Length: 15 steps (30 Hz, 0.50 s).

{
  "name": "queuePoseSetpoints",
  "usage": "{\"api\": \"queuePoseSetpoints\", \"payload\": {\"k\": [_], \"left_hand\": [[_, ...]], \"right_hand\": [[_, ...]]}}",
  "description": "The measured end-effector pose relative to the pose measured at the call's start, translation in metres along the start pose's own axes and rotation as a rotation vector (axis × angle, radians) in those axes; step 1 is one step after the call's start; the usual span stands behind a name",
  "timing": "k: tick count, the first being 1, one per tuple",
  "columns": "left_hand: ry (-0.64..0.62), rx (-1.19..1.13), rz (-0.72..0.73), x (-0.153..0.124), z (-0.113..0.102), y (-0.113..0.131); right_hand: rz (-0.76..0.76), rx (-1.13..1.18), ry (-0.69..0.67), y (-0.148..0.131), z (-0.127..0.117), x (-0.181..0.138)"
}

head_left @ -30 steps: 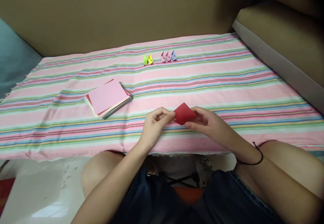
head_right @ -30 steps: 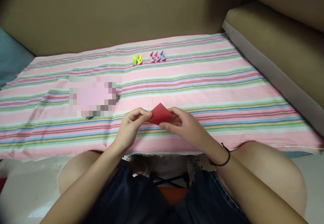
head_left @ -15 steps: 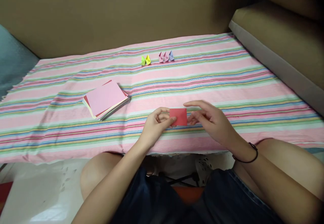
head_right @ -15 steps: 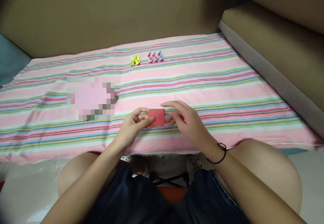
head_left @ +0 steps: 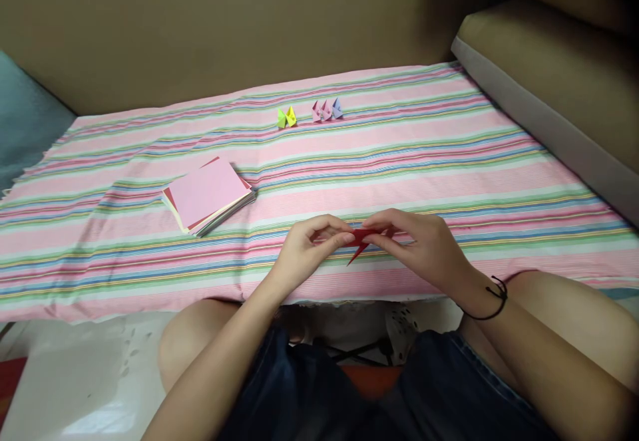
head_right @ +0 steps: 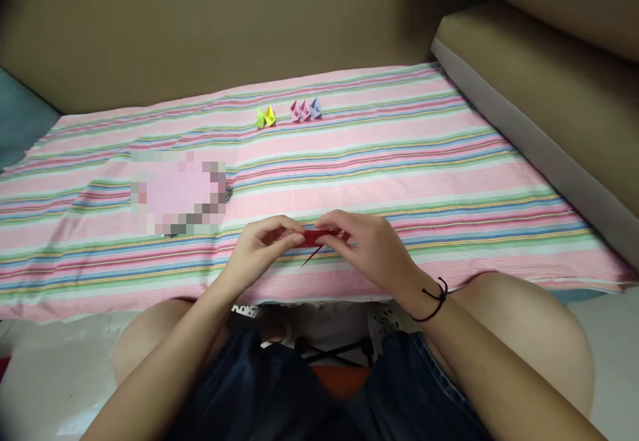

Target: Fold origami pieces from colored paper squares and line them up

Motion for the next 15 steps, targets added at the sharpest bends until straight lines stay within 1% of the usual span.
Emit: {"api": "queuePoseSetpoints", "payload": {"k": [2,4,6,8,11,13,15], "left_hand": [[0.039,-0.011,0.0,-0.001,-0.001,-0.002],[0.121,0.049,0.023,-0.004,-0.004,-0.001],[0.216,0.138,0.091,-0.008,-0.009,0.004],[0.281,0.227,0.187,-0.011,-0.011,0.013],[0.325,0.325,0.316,-0.016,-0.012,0.024],[0.334,0.353,0.361,-0.017,-0.013,0.028],[0.311,0.362,0.389,-0.018,-0.011,0.03]], "right_hand": [[-0.011,0.006,0.021,-0.002,0.0,-0.001],[-0.023,0.006,0.064,-0.005,-0.003,-0.001],[0.006,0.03,0.117,-0.005,-0.007,-0.001],[0.087,0.107,0.132,-0.001,-0.009,-0.002],[0.198,0.212,0.092,0.006,-0.008,-0.001],[0.182,0.195,0.062,0.006,-0.009,0.0],[0.116,0.146,0.035,0.002,-0.008,0.002]]}}
Point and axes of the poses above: each hand's wrist, its own x-axis towards the middle knuckle, its own z-axis out of the palm, y = z × x, the point moved 7 cm from there along x, towards the middle knuckle, and after that the axes turned 1 degree about x, right-handed, at the moved point
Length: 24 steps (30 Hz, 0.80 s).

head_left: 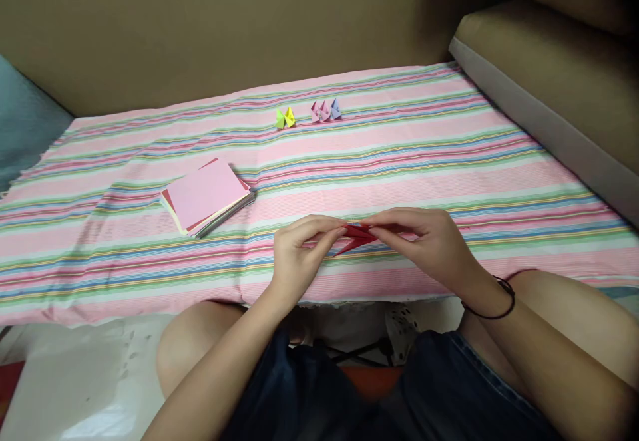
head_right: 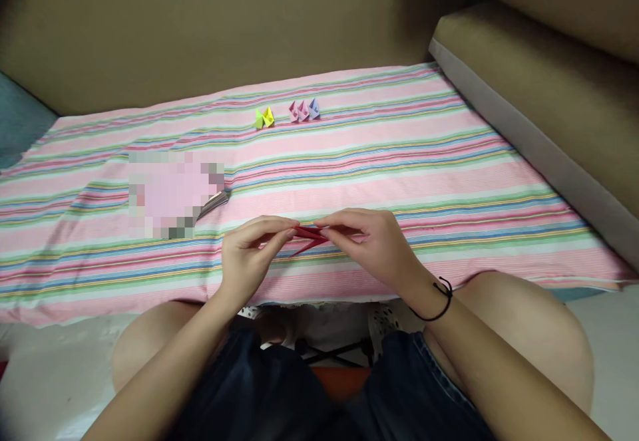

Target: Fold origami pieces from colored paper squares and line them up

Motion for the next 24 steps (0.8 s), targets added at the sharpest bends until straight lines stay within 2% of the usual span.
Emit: {"api": "queuePoseSetpoints", "payload": {"k": [4,8,12,16,18,24], "left_hand": [[-0.1,-0.005,0.027,0.0,0.008,0.004],[-0.195,0.059,0.02,-0.001,0.017,0.003],[-0.217,0.284,0.21,-0.003,0.019,0.013],[-0.179,0.503,0.356,-0.006,0.018,0.025],[-0.168,0.515,0.359,-0.008,0.017,0.026],[-0.204,0.488,0.247,-0.01,0.017,0.015]], "right_hand": [[-0.137,-0.123,-0.053,-0.008,0.005,0.0],[-0.327,-0.425,-0.048,-0.017,0.013,-0.007],[-0.481,-0.662,-0.047,-0.027,0.027,-0.013],[-0.534,-0.767,-0.028,-0.034,0.033,-0.015],[-0.537,-0.791,-0.029,-0.035,0.033,-0.016],[-0.572,-0.811,-0.052,-0.036,0.037,-0.017]]}}
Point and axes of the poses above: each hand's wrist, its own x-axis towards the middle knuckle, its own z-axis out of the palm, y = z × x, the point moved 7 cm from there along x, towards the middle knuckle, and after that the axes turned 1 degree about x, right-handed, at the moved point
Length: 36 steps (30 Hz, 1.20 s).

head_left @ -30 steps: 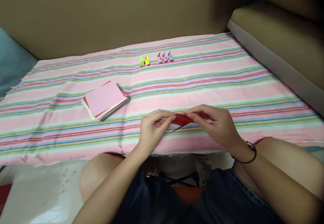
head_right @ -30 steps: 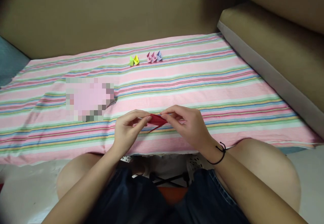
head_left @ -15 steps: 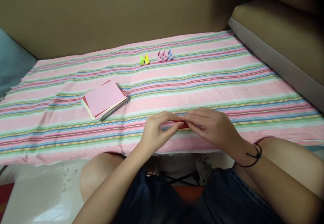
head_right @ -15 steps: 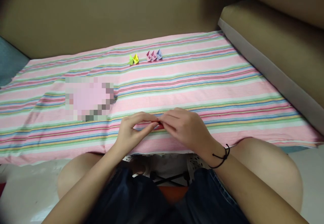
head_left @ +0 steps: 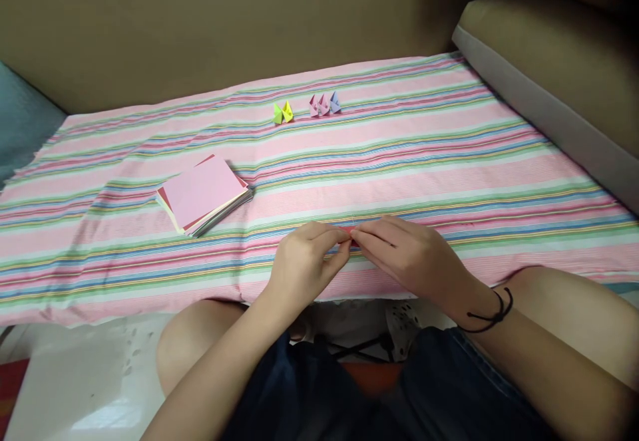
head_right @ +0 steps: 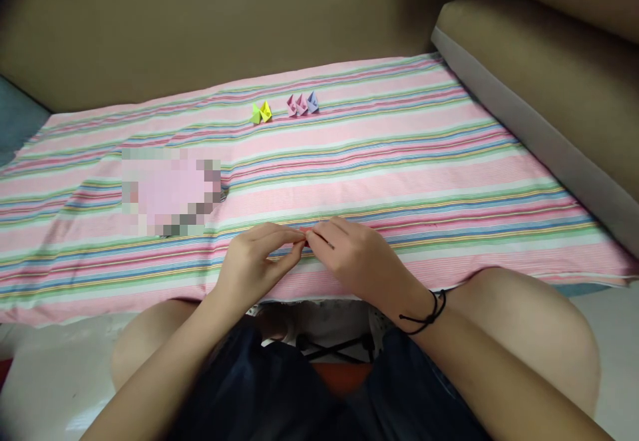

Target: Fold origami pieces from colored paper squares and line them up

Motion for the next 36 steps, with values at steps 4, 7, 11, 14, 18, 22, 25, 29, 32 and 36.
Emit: {"api": "queuePoseSetpoints", "payload": {"k": [4,7,11,14,18,22,25,29,32,36], "left_hand": [[0.007,0.1,0.079,-0.001,-0.001,0.006],[0.065,0.144,0.141,-0.002,-0.006,0.01],[0.107,0.164,0.163,-0.004,-0.008,0.009],[0.113,0.155,0.169,-0.004,-0.005,0.008],[0.131,0.064,0.138,-0.004,-0.004,0.006],[0.135,-0.066,0.041,-0.001,-0.006,0.003],[0.138,-0.171,-0.038,0.002,-0.009,0.001],[0.095,-0.365,-0.227,0.005,-0.01,-0.013],[0.023,-0.549,-0.315,0.006,-0.005,-0.021],[0.007,-0.744,-0.411,0.003,0.004,-0.027]], "right_hand": [[-0.026,-0.014,-0.02,0.0,0.0,0.001],[-0.014,0.015,-0.002,0.008,-0.008,0.0],[0.066,0.145,0.073,0.023,-0.018,-0.003],[0.103,0.224,0.106,0.025,-0.018,-0.002],[0.026,0.172,0.071,0.014,-0.014,0.001],[-0.011,0.133,0.116,0.012,-0.018,0.0],[-0.033,0.168,0.179,0.014,-0.022,-0.004],[0.065,0.3,0.236,0.024,-0.025,-0.007],[0.259,0.473,0.262,0.036,-0.024,-0.007],[0.512,0.66,0.269,0.049,-0.016,-0.012]]}}
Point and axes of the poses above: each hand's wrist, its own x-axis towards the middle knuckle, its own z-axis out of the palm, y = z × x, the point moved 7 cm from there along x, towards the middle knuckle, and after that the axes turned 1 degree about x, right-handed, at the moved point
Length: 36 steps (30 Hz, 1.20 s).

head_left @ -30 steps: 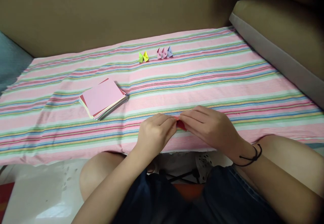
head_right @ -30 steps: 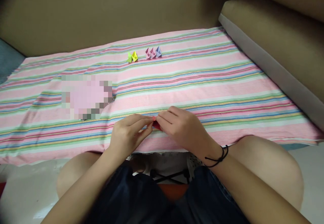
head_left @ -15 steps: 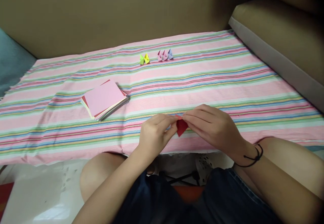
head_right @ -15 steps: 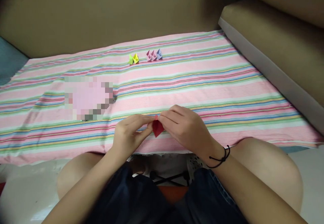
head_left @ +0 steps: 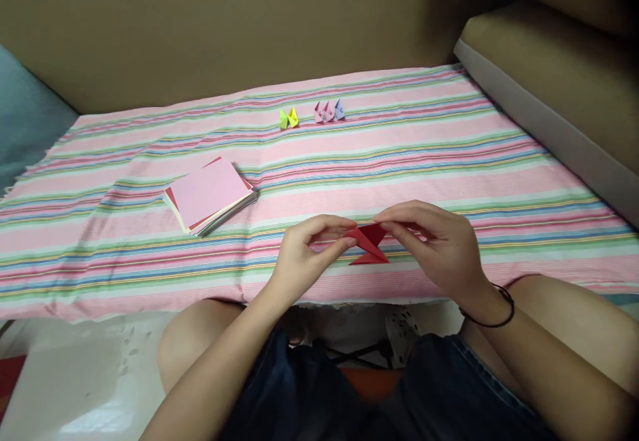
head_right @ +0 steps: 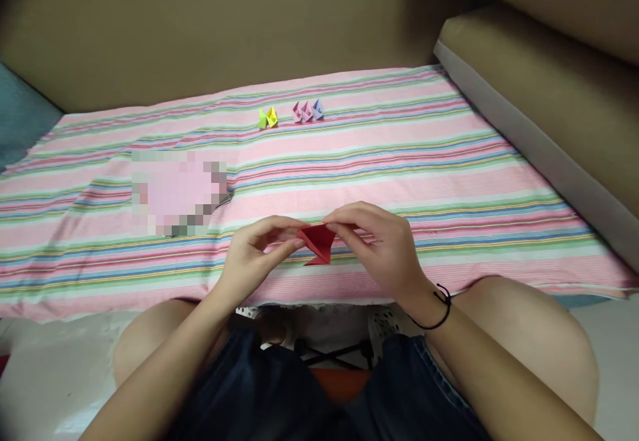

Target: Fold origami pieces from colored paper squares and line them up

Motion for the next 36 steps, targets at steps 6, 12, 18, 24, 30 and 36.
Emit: {"api": "queuePoseSetpoints", "payload": {"k": [6,12,18,24,30,36], "left_hand": [[0.072,0.128,-0.036,-0.002,-0.001,-0.006],[-0.045,0.199,-0.073,-0.002,0.009,-0.011],[-0.078,0.287,-0.055,-0.001,0.01,-0.013],[-0.131,0.382,0.049,-0.003,0.016,-0.007],[-0.15,0.39,0.073,-0.002,0.014,-0.002],[-0.128,0.389,0.073,0.001,0.008,0.0]], "right_hand": [[0.309,0.304,-0.211,0.024,0.023,-0.005],[0.287,0.184,-0.291,0.022,0.033,-0.005],[0.282,0.094,-0.351,0.019,0.036,-0.005],[0.288,0.066,-0.355,0.015,0.041,-0.006],[0.317,0.077,-0.399,0.019,0.036,-0.006],[0.402,0.158,-0.43,0.028,0.03,-0.007]]}}
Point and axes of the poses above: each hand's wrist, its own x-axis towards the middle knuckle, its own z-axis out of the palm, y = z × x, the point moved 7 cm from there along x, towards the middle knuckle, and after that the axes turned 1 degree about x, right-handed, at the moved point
